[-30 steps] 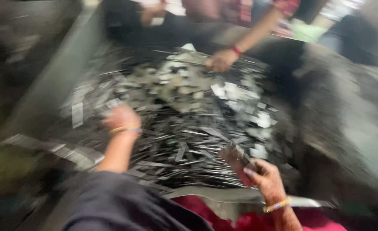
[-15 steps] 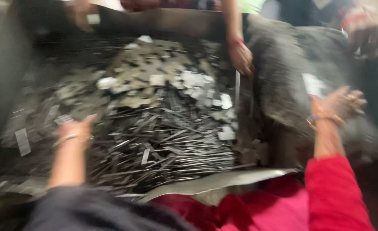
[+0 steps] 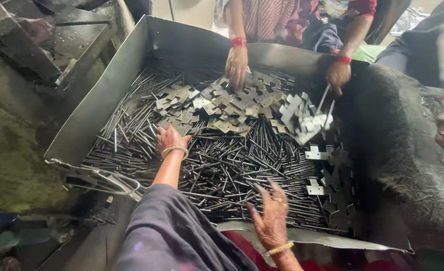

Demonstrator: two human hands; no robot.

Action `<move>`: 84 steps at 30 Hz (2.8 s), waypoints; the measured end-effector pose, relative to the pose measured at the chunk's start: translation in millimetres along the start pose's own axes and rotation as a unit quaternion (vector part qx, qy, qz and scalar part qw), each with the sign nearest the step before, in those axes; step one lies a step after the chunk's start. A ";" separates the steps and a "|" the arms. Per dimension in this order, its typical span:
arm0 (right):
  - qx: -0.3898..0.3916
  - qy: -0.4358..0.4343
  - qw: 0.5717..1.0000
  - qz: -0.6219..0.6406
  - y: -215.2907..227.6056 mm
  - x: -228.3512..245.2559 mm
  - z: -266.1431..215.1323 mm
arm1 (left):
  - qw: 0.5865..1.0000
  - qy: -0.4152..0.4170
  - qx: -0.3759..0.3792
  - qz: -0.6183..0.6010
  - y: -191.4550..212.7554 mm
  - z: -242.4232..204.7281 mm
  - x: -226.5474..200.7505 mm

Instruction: The person sorts metal parts from a large bin, picking up small metal pieces and rods by hand and placing them onto a nearby surface. The person repeatedly reaches into the bin, selects items, and moves them aside while other workers perform similar actions nearby.

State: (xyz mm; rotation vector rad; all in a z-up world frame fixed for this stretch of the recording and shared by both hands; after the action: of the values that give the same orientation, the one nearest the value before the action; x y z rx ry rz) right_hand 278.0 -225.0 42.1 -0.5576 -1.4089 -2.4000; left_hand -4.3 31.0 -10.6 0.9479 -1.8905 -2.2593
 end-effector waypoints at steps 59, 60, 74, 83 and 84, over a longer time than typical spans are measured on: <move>0.075 -0.484 0.605 0.628 68.1 -111.0 4.2 | 0.644 -0.699 0.311 0.017 136.1 -271.3 -238.7; 0.117 -0.474 0.572 0.659 65.5 -92.0 6.4 | 0.639 -0.700 0.318 -0.014 142.2 -279.7 -239.8; -0.084 -0.435 0.587 0.677 21.6 -44.2 -27.8 | 0.852 -0.179 0.362 -0.334 99.6 -327.1 -90.9; 0.034 0.133 0.982 0.128 142.5 -78.6 -1.8 | 0.800 -0.450 0.362 -0.166 133.5 -312.0 -143.5; 0.097 0.035 0.983 0.150 148.7 -92.8 -5.0 | 0.791 -0.464 0.362 -0.166 129.6 -316.9 -153.2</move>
State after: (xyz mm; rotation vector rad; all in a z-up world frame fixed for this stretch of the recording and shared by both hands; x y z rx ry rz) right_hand 424.6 -293.9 109.3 -0.5819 -1.3974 -2.0022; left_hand 226.8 -217.2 149.9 0.0643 -3.4075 -2.4228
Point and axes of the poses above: each hand's wrist, its own z-axis towards the middle knuckle, its own y-axis out of the back of the hand, x = y × z, the point moved 3 cm from there along z, towards the middle knuckle, and after that the axes turned 10 degrees about -x, right-handed, at the moved point
